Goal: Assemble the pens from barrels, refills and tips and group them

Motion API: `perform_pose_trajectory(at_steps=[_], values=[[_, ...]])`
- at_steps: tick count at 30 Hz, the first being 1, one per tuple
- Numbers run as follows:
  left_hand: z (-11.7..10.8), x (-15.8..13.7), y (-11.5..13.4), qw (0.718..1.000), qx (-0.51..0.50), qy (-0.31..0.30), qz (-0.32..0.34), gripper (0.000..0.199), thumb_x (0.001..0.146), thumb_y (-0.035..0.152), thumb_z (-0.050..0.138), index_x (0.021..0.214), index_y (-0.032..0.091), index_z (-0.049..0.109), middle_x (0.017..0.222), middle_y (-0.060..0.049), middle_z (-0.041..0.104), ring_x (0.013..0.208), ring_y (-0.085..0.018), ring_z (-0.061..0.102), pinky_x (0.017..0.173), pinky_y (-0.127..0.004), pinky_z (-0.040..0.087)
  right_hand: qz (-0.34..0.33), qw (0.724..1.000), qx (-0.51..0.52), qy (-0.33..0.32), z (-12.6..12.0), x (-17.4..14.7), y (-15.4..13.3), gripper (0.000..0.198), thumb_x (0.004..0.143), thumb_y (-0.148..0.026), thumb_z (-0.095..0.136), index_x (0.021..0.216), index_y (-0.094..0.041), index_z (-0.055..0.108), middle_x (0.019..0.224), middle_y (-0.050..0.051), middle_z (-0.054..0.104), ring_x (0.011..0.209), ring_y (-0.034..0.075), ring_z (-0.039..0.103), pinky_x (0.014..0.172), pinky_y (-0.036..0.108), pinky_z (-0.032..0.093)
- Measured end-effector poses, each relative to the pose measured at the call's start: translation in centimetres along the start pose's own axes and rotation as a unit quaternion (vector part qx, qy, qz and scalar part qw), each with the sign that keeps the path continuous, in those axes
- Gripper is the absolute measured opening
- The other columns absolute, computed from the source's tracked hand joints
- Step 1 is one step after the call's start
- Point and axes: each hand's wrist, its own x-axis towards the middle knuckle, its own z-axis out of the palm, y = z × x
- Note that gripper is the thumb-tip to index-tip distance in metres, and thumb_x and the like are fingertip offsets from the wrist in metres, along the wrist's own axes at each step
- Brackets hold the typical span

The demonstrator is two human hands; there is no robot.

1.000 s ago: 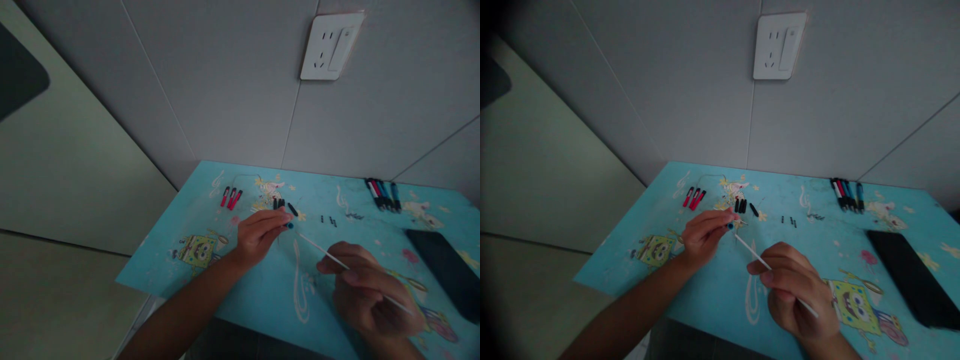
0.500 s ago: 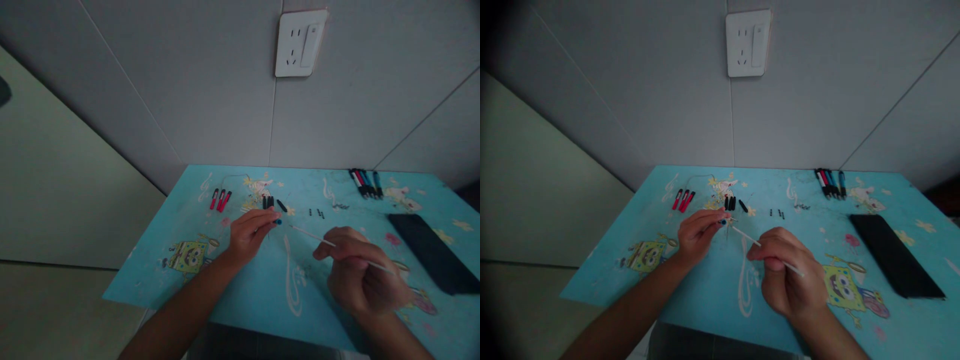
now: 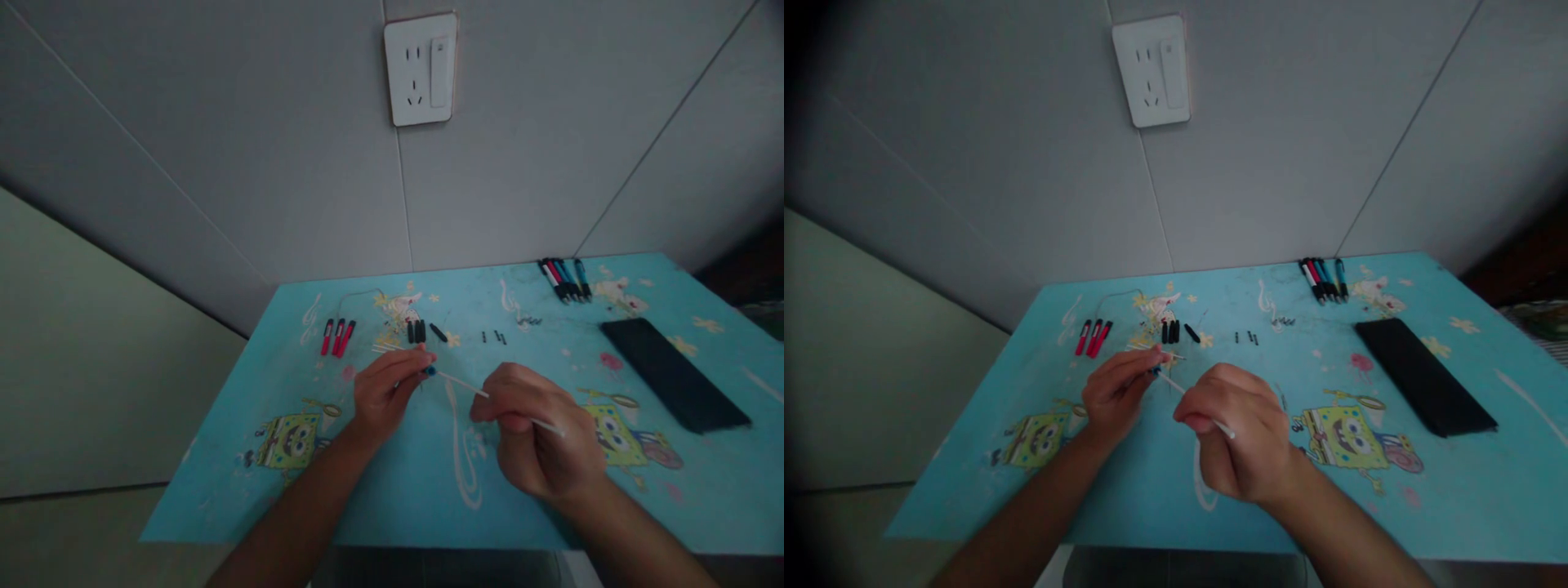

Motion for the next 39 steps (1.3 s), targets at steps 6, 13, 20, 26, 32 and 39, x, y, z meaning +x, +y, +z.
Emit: perform_pose_trajectory(at_steps=[6,13,20,26,32,39], values=[[0.0,-0.1,0.1,1.0,-0.011,-0.014,0.012,0.03,0.085,0.008,0.061,0.111,0.023,0.068,0.104,-0.005,0.072,0.099,-0.019,0.068,0.088,-0.037,0.058,-0.007,0.998,-0.047,-0.046,0.3,-0.4,0.6,0.017,0.088,-0.007,0.045,0.093,-0.017,0.057,0.076,0.004,0.063,0.064,0.015,0.055,0.06,0.03,0.047],[0.1,-0.1,0.5,0.999,-0.011,-0.025,0.032,0.027,0.086,0.01,0.06,0.11,0.022,0.068,0.102,-0.005,0.073,0.099,-0.019,0.068,0.086,-0.034,0.058,-0.039,0.984,-0.143,-0.099,0.8,-0.7,0.8,0.014,0.085,-0.005,0.05,0.089,-0.017,0.055,0.07,0.002,0.061,0.063,0.015,0.053,0.06,0.03,0.045],[0.3,-0.2,0.7,0.999,-0.031,-0.041,0.012,0.026,0.087,0.011,0.06,0.109,0.022,0.068,0.101,-0.005,0.073,0.095,-0.018,0.068,0.085,-0.034,0.057,0.019,0.99,-0.102,-0.096,1.1,-0.8,0.7,0.016,0.087,-0.006,0.044,0.09,-0.017,0.055,0.071,0.003,0.059,0.063,0.015,0.05,0.058,0.03,0.044],[0.2,-0.2,0.4,0.999,-0.025,-0.035,-0.002,0.022,0.088,0.014,0.06,0.107,0.021,0.069,0.099,-0.006,0.073,0.096,-0.018,0.068,0.084,-0.033,0.057,0.02,0.992,-0.102,-0.074,1.1,-0.9,0.8,0.018,0.085,-0.006,0.043,0.09,-0.018,0.055,0.073,0.003,0.061,0.062,0.015,0.053,0.059,0.03,0.045],[0.3,-0.1,0.5,0.999,-0.029,-0.027,-0.001,0.022,0.087,0.014,0.061,0.107,0.023,0.069,0.097,-0.005,0.073,0.093,-0.017,0.069,0.084,-0.033,0.058,0.036,0.997,-0.058,-0.044,0.5,-0.5,0.1,0.017,0.086,-0.005,0.044,0.091,-0.018,0.054,0.069,0.002,0.058,0.059,0.014,0.051,0.054,0.028,0.043],[0.3,0.1,0.9,0.998,-0.06,0.008,0.008,0.022,0.088,0.015,0.061,0.107,0.022,0.069,0.097,-0.003,0.073,0.091,-0.017,0.07,0.086,-0.036,0.058,0.049,0.998,0.016,0.04,-0.6,-0.5,-0.5,0.014,0.094,-0.014,0.043,0.089,-0.019,0.055,0.064,0.0,0.055,0.054,0.014,0.053,0.049,0.029,0.043]])
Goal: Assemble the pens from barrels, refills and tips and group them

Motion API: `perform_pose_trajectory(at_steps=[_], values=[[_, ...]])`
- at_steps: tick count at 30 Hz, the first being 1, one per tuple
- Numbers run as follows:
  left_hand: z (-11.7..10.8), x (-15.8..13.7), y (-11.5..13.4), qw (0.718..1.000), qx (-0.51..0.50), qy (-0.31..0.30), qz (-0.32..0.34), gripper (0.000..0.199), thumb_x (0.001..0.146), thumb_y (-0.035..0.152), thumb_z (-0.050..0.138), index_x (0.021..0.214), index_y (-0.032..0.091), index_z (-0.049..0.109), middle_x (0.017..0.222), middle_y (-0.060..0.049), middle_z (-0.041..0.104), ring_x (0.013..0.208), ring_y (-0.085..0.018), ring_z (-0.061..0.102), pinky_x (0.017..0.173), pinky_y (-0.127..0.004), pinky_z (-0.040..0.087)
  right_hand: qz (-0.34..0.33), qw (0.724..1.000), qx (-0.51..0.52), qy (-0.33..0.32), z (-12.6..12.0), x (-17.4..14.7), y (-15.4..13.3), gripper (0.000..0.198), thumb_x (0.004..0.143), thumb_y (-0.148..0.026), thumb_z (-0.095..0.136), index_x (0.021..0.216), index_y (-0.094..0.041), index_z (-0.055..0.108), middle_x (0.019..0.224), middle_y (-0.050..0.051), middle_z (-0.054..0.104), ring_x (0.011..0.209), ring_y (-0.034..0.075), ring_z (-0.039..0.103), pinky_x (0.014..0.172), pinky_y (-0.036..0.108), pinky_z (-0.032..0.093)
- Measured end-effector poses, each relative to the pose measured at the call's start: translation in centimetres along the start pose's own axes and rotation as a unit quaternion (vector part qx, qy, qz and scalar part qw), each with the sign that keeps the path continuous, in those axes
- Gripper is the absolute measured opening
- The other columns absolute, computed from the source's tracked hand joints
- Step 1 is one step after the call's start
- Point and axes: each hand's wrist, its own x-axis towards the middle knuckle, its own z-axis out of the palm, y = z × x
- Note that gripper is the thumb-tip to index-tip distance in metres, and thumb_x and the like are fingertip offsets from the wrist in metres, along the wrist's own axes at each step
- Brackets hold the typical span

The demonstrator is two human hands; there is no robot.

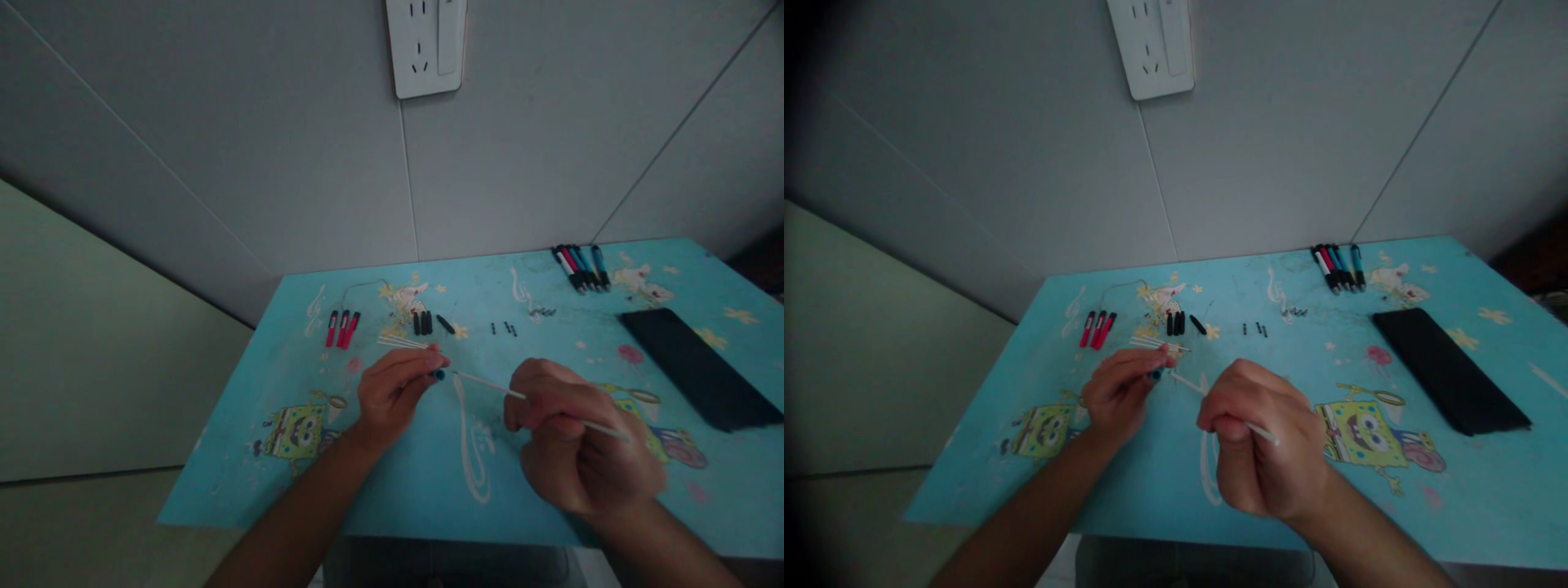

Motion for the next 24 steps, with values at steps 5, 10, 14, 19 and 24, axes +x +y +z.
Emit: perform_pose_trajectory(at_steps=[5,10,14,19,24], values=[[0.0,0.1,0.2,1.0,-0.014,-0.012,0.006,0.022,0.088,0.015,0.062,0.108,0.022,0.069,0.098,-0.004,0.073,0.092,-0.017,0.07,0.086,-0.036,0.059,-0.012,1.0,0.02,-0.01,0.3,0.4,-0.4,0.017,0.097,-0.019,0.041,0.087,-0.018,0.055,0.063,0.002,0.057,0.053,0.014,0.053,0.049,0.03,0.045],[0.0,0.1,0.1,0.999,-0.029,-0.022,0.002,0.025,0.087,0.013,0.063,0.11,0.022,0.068,0.1,-0.004,0.073,0.093,-0.017,0.069,0.088,-0.037,0.058,0.002,1.0,0.013,-0.022,0.3,0.8,-0.7,0.02,0.097,-0.02,0.041,0.083,-0.018,0.055,0.061,0.001,0.056,0.052,0.013,0.052,0.047,0.029,0.042],[0.0,0.2,0.0,0.999,-0.036,-0.027,0.005,0.026,0.087,0.013,0.063,0.111,0.022,0.068,0.101,-0.004,0.072,0.093,-0.016,0.069,0.089,-0.036,0.058,-0.005,0.999,0.028,-0.035,0.2,0.3,-0.4,0.018,0.097,-0.02,0.043,0.085,-0.016,0.056,0.064,0.002,0.057,0.055,0.015,0.054,0.05,0.031,0.044],[0.0,0.2,0.1,0.999,-0.041,-0.023,0.01,0.027,0.085,0.011,0.064,0.111,0.021,0.068,0.101,-0.006,0.072,0.093,-0.017,0.069,0.088,-0.037,0.058,-0.005,0.999,0.035,-0.002,0.3,-0.5,-0.2,0.017,0.096,-0.017,0.042,0.089,-0.015,0.058,0.067,0.003,0.056,0.056,0.015,0.053,0.051,0.033,0.044],[0.0,0.3,0.2,0.999,-0.033,-0.022,0.021,0.028,0.084,0.01,0.065,0.111,0.02,0.068,0.101,-0.006,0.072,0.093,-0.018,0.069,0.088,-0.037,0.058,0.001,0.999,0.014,-0.029,0.4,-0.1,-0.3,0.017,0.097,-0.018,0.042,0.088,-0.015,0.056,0.065,0.002,0.054,0.056,0.015,0.052,0.049,0.031,0.042]])
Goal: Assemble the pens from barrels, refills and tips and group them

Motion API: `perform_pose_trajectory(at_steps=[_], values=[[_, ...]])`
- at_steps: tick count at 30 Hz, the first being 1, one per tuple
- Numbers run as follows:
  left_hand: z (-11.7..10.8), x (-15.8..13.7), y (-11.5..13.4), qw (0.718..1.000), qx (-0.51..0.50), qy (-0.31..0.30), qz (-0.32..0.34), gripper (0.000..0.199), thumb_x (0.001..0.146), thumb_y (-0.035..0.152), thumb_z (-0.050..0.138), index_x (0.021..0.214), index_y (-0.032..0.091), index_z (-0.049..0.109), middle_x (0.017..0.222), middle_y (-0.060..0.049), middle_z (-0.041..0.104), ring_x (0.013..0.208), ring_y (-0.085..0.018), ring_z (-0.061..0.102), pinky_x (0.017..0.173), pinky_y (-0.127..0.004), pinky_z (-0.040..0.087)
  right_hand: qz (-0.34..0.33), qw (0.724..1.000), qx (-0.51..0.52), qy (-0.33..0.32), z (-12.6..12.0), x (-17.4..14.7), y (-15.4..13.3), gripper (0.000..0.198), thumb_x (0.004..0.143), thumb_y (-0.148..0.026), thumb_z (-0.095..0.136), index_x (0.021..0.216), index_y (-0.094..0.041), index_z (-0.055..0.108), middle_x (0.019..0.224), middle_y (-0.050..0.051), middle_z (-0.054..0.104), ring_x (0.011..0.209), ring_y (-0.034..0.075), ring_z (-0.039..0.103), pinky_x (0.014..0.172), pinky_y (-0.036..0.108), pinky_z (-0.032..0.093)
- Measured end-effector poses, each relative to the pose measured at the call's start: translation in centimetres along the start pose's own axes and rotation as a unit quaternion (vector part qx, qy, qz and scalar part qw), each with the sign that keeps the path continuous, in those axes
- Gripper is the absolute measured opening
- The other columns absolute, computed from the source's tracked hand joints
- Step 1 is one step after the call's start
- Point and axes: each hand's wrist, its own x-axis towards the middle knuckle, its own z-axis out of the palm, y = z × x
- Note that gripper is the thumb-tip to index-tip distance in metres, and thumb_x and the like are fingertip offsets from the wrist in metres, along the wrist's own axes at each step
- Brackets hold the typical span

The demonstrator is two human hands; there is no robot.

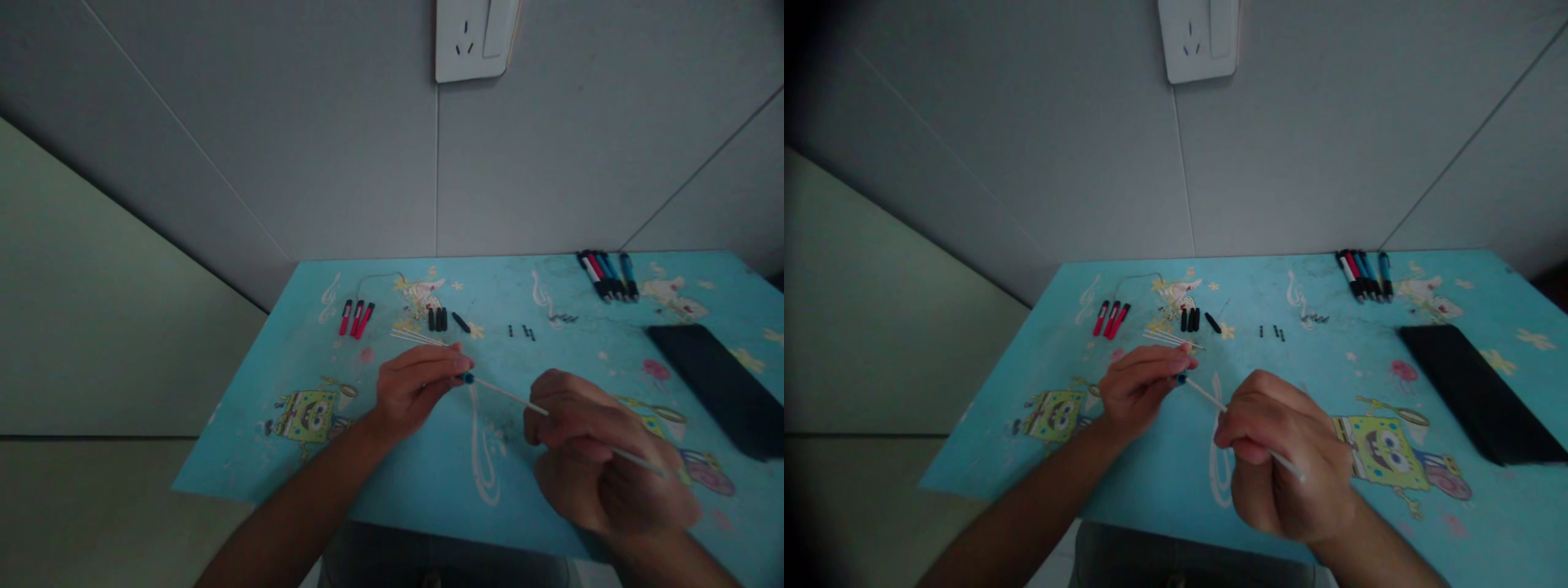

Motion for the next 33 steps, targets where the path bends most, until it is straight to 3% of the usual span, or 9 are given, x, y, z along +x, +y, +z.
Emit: perform_pose_trajectory(at_steps=[6,12,15,19,25,33], values=[[0.1,-0.2,-0.1,1.0,-0.001,-0.011,0.003,0.03,0.085,0.009,0.064,0.112,0.02,0.067,0.102,-0.006,0.072,0.095,-0.018,0.069,0.09,-0.038,0.058,-0.025,0.996,-0.075,-0.029,0.3,0.3,0.2,0.014,0.091,-0.007,0.043,0.089,-0.016,0.053,0.068,0.001,0.054,0.058,0.013,0.05,0.052,0.028,0.04],[0.2,-0.6,-0.1,0.999,0.021,-0.025,-0.007,0.031,0.084,0.01,0.065,0.112,0.022,0.067,0.103,-0.005,0.072,0.099,-0.018,0.068,0.09,-0.036,0.058,0.056,0.986,-0.122,-0.097,0.9,0.4,0.8,0.013,0.089,-0.006,0.045,0.089,-0.017,0.052,0.07,0.0,0.054,0.06,0.012,0.049,0.056,0.026,0.041],[0.2,-0.5,-0.2,0.999,0.035,-0.024,-0.023,0.028,0.084,0.012,0.066,0.11,0.022,0.068,0.102,-0.005,0.072,0.098,-0.018,0.068,0.087,-0.033,0.058,0.08,0.985,-0.119,-0.093,1.0,0.3,1.2,0.012,0.091,-0.008,0.045,0.089,-0.017,0.052,0.07,0.0,0.053,0.06,0.011,0.05,0.055,0.025,0.04],[0.3,-0.4,-0.5,0.998,0.039,-0.028,-0.046,0.025,0.085,0.013,0.066,0.108,0.021,0.069,0.098,-0.005,0.072,0.096,-0.017,0.068,0.086,-0.033,0.058,0.091,0.989,-0.112,-0.029,0.9,0.1,1.5,0.014,0.092,-0.008,0.044,0.086,-0.018,0.052,0.073,-0.001,0.054,0.056,0.009,0.05,0.054,0.024,0.04],[0.3,-0.5,-0.6,0.996,0.047,-0.035,-0.067,0.023,0.084,0.014,0.067,0.105,0.021,0.07,0.099,-0.006,0.072,0.094,-0.017,0.068,0.083,-0.032,0.057,0.156,0.979,-0.12,-0.05,1.3,-0.1,2.0,0.016,0.095,-0.015,0.044,0.082,-0.019,0.052,0.069,-0.001,0.053,0.054,0.009,0.049,0.053,0.024,0.039],[0.1,-0.8,-1.3,0.993,0.064,-0.022,-0.094,0.018,0.086,0.016,0.064,0.102,0.02,0.071,0.097,-0.006,0.072,0.091,-0.016,0.067,0.082,-0.032,0.055,0.133,0.977,-0.136,-0.095,2.4,-0.4,3.5,0.017,0.096,-0.02,0.041,0.087,-0.019,0.055,0.077,0.003,0.059,0.066,0.014,0.058,0.061,0.026,0.045]])
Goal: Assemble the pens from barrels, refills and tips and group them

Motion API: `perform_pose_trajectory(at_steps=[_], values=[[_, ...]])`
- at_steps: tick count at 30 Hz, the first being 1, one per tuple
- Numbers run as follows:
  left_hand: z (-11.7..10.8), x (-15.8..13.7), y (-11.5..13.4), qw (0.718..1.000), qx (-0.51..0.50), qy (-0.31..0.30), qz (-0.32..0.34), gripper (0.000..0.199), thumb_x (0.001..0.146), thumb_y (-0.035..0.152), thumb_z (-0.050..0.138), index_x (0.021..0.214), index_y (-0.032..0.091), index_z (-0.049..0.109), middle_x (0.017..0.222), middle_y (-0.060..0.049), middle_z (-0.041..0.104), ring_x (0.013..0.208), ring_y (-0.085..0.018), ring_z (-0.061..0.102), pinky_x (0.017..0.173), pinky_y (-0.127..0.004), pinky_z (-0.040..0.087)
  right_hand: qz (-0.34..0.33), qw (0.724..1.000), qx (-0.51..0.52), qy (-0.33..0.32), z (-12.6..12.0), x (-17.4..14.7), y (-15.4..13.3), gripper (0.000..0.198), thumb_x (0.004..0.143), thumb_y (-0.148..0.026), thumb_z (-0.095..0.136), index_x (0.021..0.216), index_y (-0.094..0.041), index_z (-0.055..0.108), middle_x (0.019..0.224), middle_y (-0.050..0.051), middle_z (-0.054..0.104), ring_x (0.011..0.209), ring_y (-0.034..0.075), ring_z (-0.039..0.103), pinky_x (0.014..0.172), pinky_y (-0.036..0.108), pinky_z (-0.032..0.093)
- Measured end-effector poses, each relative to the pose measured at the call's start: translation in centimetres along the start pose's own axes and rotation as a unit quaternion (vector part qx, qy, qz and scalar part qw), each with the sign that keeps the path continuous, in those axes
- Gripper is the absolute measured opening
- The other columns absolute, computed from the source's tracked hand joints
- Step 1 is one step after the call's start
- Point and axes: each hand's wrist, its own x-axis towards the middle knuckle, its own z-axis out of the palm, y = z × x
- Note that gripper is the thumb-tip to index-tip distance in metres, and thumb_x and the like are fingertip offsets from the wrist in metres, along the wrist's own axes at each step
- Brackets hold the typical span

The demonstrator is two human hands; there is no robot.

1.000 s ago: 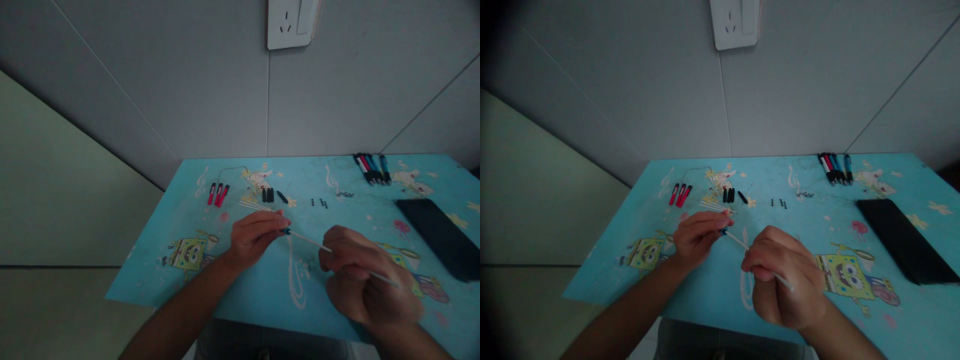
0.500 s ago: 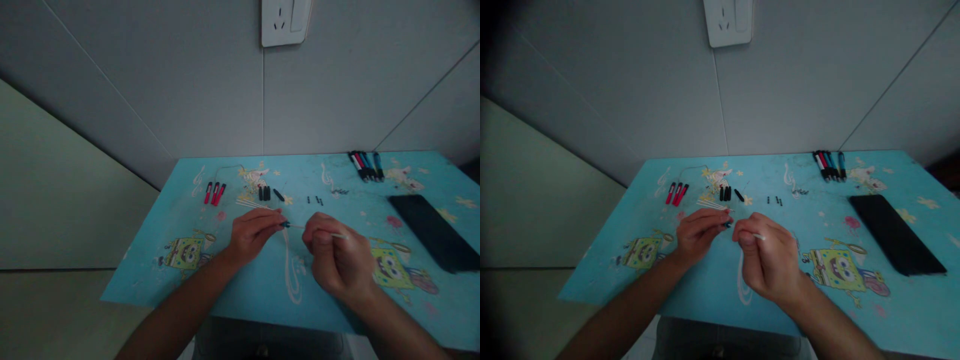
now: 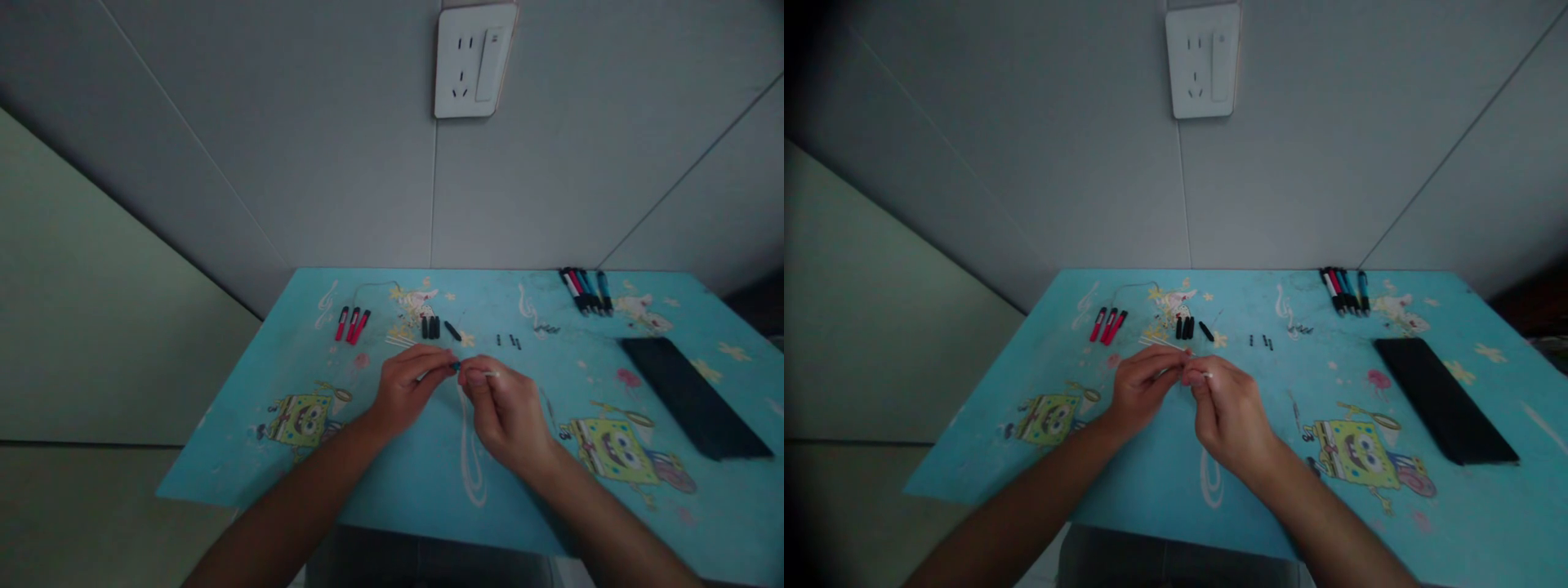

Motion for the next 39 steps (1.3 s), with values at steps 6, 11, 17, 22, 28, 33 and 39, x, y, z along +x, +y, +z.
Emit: perform_pose_trajectory(at_steps=[6,11,17,22,28,33,39], values=[[0.0,0.0,-0.7,1.0,0.012,-0.015,-0.017,0.015,0.087,0.021,0.064,0.1,0.018,0.071,0.096,-0.008,0.072,0.09,-0.017,0.067,0.082,-0.034,0.055,0.049,0.999,0.013,-0.005,0.1,0.3,0.4,0.019,0.097,-0.022,0.042,0.087,-0.018,0.057,0.066,-0.001,0.056,0.056,0.013,0.055,0.056,0.025,0.043],[-0.9,0.4,-0.2,0.999,0.01,0.029,0.026,0.019,0.086,0.016,0.064,0.103,0.02,0.071,0.096,-0.007,0.073,0.095,-0.018,0.068,0.084,-0.034,0.056,0.03,0.977,0.123,0.174,-1.3,-0.3,0.6,0.029,0.099,-0.024,0.036,0.081,-0.018,0.057,0.063,-0.001,0.052,0.052,0.011,0.049,0.053,0.025,0.04],[-1.4,1.1,0.7,0.987,-0.041,0.112,0.108,0.021,0.082,0.011,0.066,0.099,0.021,0.071,0.091,-0.005,0.073,0.093,-0.02,0.068,0.082,-0.038,0.056,-0.002,0.986,0.066,0.152,-1.2,0.1,1.2,0.027,0.097,-0.022,0.039,0.088,-0.016,0.065,0.073,0.003,0.056,0.069,0.016,0.054,0.064,0.031,0.043],[-1.5,1.2,0.9,0.985,-0.044,0.126,0.112,0.018,0.081,0.013,0.069,0.097,0.021,0.072,0.085,-0.004,0.073,0.08,-0.017,0.066,0.076,-0.036,0.054,-0.047,0.996,0.026,0.064,-0.2,0.4,1.1,0.024,0.095,-0.019,0.042,0.101,-0.018,0.065,0.097,0.01,0.063,0.094,0.022,0.059,0.082,0.041,0.048],[-1.3,1.5,1.2,0.983,-0.071,0.122,0.117,0.021,0.08,0.012,0.07,0.098,0.022,0.071,0.086,-0.004,0.073,0.08,-0.017,0.066,0.076,-0.036,0.053,-0.072,0.997,-0.001,-0.027,0.8,0.4,2.0,0.035,0.096,-0.014,0.041,0.128,-0.022,0.053,0.112,0.01,0.065,0.107,0.023,0.058,0.093,0.044,0.047],[-1.1,1.6,1.6,0.983,-0.071,0.096,0.14,0.024,0.081,0.013,0.07,0.103,0.022,0.07,0.091,-0.004,0.074,0.084,-0.017,0.067,0.077,-0.035,0.054,-0.107,0.992,-0.013,-0.069,1.3,0.3,2.4,0.033,0.094,-0.014,0.045,0.124,-0.022,0.056,0.103,0.009,0.066,0.095,0.023,0.061,0.083,0.042,0.049],[-0.8,1.5,1.8,0.983,-0.075,0.084,0.143,0.028,0.079,0.013,0.072,0.105,0.024,0.069,0.091,-0.003,0.074,0.086,-0.016,0.067,0.08,-0.035,0.055,-0.115,0.991,-0.027,-0.067,1.4,0.0,2.9,0.028,0.092,-0.013,0.047,0.117,-0.021,0.059,0.096,0.009,0.064,0.086,0.022,0.058,0.077,0.041,0.048]])
